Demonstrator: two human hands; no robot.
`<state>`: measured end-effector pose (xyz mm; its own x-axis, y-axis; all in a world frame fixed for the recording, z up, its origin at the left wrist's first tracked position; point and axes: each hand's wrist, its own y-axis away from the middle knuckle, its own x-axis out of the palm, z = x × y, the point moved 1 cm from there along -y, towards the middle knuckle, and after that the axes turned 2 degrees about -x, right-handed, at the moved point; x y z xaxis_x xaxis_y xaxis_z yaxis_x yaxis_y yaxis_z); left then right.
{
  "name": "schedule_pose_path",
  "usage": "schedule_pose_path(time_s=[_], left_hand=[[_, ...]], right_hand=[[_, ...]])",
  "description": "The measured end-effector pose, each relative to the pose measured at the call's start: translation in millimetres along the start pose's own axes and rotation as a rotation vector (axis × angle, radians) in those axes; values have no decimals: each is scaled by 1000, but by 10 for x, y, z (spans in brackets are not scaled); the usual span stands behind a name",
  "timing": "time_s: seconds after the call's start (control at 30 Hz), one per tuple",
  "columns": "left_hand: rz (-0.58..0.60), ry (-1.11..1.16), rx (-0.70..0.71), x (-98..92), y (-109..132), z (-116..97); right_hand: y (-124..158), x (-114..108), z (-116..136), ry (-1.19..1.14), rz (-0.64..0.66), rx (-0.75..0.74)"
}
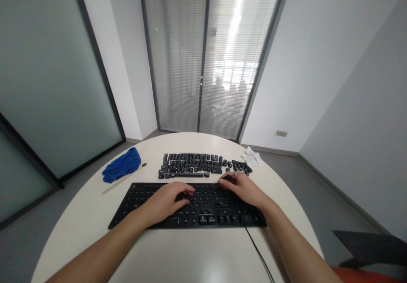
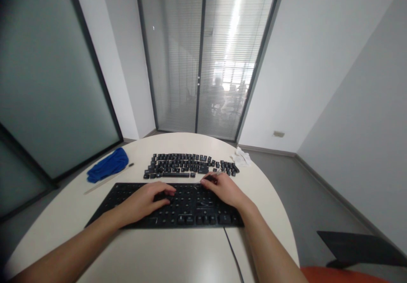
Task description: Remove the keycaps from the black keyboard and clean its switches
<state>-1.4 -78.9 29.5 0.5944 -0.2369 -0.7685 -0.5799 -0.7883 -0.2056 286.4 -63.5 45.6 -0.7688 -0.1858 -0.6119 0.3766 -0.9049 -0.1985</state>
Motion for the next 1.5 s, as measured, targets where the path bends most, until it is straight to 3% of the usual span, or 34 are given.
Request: schedule_pose_path(time_s=[0.5, 0.73, 0.9, 1.23, 1.5], left_hand=[[19, -134, 134, 77, -3, -34], [-107, -147, 110, 125, -85, -150], [-131, -204, 132, 195, -305, -227], [-119, -469, 131, 412, -1034, -244], [-73, -564, 164, 497, -1218, -115]], right_hand=[[4, -32, -58, 94, -2, -48], [-2, -58, -51, 125, -39, -69], [-2, -66, -59, 137, -40, -66], [-2, -100, -154, 141, -85, -19], [7, -101, -132, 150, -77, -22]])
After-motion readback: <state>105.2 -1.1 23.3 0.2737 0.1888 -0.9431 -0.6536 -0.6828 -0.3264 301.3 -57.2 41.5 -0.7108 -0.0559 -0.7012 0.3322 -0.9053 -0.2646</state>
